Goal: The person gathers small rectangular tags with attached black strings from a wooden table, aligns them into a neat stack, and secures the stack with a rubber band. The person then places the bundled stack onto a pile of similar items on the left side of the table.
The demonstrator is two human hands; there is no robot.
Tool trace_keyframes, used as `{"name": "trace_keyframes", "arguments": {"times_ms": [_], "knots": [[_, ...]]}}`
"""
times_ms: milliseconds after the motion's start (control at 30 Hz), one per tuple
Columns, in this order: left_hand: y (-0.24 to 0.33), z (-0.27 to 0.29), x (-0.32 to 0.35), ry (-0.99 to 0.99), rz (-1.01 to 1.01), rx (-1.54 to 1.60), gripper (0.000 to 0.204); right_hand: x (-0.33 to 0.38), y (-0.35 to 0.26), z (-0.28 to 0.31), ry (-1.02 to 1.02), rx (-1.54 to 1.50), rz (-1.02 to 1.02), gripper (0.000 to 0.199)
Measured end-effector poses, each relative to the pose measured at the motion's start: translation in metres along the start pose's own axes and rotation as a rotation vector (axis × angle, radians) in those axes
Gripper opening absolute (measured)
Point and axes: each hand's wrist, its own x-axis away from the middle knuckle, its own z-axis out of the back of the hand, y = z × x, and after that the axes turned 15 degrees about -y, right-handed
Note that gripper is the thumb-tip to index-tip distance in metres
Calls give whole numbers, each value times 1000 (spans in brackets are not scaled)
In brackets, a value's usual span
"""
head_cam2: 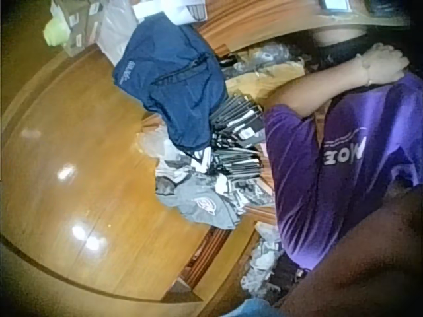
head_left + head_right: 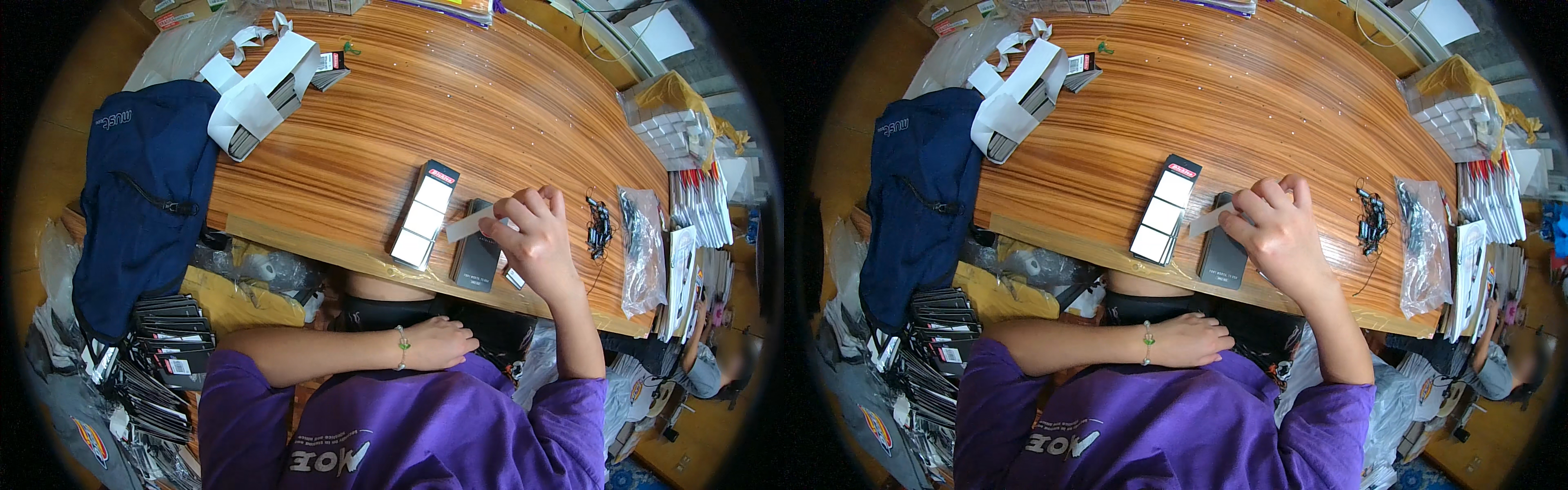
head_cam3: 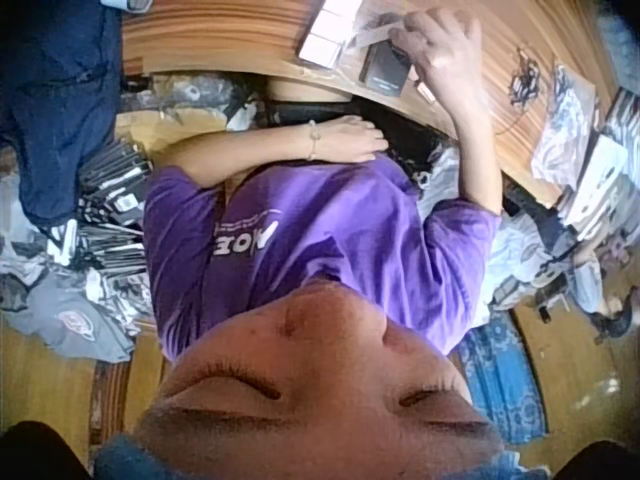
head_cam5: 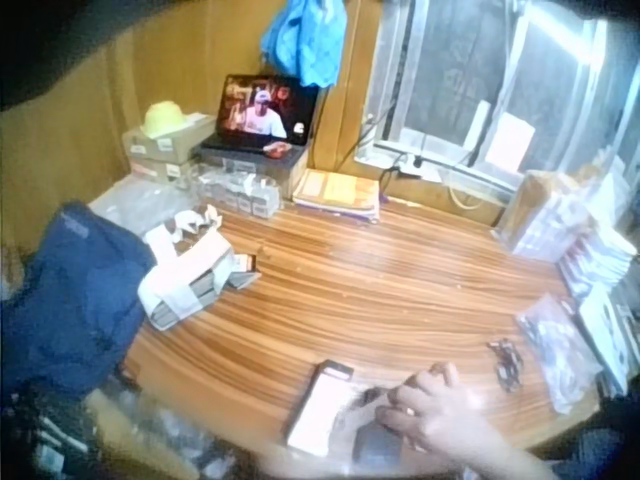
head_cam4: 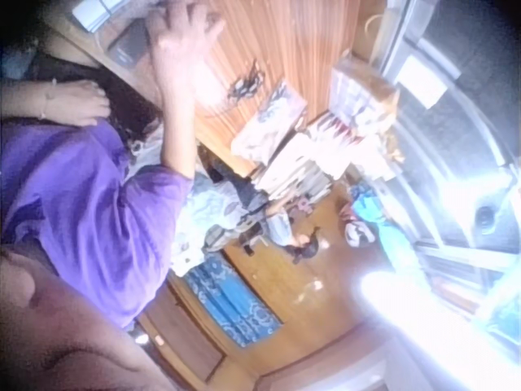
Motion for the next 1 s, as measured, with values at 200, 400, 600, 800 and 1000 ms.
{"name": "trace_keyframes", "arguments": {"times_ms": [200, 400, 600, 800, 1000], "knots": [[1, 2, 0, -14, 6, -3, 20, 1, -17, 7, -93, -178, 206, 16], [1, 3, 0, -31, 9, -1, 21, -3, -10, -3, -30, -88, 148, 16], [1, 2, 0, -32, 13, 3, 21, -6, 2, 6, 12, 36, 29, 10], [1, 4, 0, -56, 10, -1, 21, -4, -11, 6, -112, -207, 214, 10], [0, 3, 0, -44, 16, 5, 21, -6, -4, 10, -4, 12, 6, 7]]}}
